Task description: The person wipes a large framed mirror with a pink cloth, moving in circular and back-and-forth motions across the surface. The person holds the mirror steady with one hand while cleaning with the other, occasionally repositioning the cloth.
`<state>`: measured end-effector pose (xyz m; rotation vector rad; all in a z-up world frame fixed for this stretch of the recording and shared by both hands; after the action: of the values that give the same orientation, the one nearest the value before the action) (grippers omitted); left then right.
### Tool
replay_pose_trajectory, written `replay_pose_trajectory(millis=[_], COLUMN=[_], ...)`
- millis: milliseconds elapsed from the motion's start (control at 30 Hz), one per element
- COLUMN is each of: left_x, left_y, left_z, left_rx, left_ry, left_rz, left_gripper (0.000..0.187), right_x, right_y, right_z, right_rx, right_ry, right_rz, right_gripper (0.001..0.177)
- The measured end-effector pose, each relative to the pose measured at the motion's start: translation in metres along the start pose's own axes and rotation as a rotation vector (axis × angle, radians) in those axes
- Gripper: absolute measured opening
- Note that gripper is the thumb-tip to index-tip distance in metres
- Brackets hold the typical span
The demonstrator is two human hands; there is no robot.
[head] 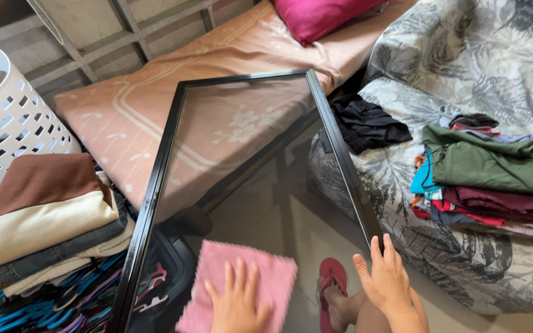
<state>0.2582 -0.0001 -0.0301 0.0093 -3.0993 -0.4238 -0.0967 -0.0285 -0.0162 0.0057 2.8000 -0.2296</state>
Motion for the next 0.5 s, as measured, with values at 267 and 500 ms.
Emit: replay_pose_trajectory(millis=[267, 500], left_x=[0.017, 0.039], left_y=[0.051, -0.065], left_z=[0.054, -0.056], left_rx=[0.794, 0.023], left_ry=[-0.047, 0.178], left_rz=[0.327, 0.113], left_gripper=[0.071, 0.073], right_x=[-0.001, -0.002], right_y=[0.001, -0.002], right_z=[-0.004, -0.003], right_rx=[-0.042, -0.039], right_ry=[-0.033, -0.039], right_rz=[0.023, 0.016], right_gripper=[0.084, 0.085])
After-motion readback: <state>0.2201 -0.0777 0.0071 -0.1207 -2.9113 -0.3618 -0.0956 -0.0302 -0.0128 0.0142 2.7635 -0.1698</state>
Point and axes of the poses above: each hand's wrist, its own y-axis away from the middle knuckle, its own z-axis out of the palm, x = y × z, the point moved 3 cm from there along -y, towards the middle knuckle, and after that the axes turned 9 degrees about -z, right-handed, at the moved point
